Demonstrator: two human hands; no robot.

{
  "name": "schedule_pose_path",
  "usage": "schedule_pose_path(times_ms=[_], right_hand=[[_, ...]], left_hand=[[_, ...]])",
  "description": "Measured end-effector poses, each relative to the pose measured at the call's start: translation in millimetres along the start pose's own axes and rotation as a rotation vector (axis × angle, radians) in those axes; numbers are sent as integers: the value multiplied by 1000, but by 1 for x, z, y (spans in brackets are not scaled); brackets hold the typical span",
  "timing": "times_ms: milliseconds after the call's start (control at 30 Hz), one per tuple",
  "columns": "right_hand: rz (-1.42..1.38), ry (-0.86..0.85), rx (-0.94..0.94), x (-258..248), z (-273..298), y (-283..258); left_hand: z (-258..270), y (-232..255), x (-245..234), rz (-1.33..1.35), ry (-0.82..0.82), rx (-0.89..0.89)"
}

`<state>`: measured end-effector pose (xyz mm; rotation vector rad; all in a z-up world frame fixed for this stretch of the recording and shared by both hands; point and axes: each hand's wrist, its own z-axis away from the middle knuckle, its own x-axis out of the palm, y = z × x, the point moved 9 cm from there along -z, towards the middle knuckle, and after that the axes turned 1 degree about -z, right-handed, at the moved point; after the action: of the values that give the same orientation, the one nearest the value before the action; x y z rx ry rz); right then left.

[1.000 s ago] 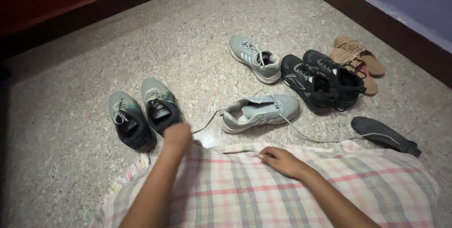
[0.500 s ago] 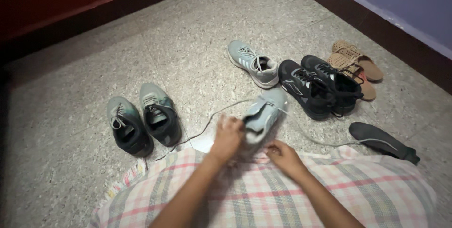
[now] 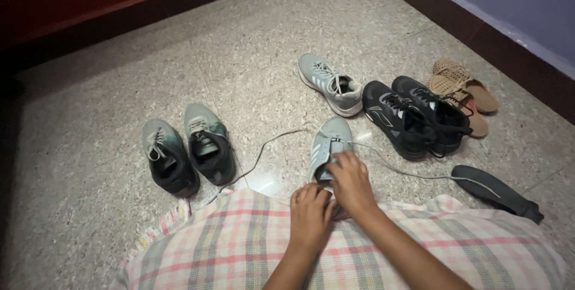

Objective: The person unlaces a light gray sneaker, then picks up a dark teal sneaker and begins to re-lace it. They continue to thread the laces through the eyelets and adjust the fit.

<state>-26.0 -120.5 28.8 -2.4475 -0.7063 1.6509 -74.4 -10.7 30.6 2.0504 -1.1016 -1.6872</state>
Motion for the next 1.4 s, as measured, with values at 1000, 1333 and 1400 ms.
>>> schedule_pose_path(times_ms=[1000, 1333, 1400], right_hand=[[-391, -13, 349, 6, -2, 48], [-620, -11, 102, 12, 0, 47], [-667, -43, 183, 14, 9, 55]], left_hand=[[-14, -36, 72, 426, 147, -239], [-34, -93, 149, 1044, 176, -685], [-43, -92, 136, 1155, 351, -592]])
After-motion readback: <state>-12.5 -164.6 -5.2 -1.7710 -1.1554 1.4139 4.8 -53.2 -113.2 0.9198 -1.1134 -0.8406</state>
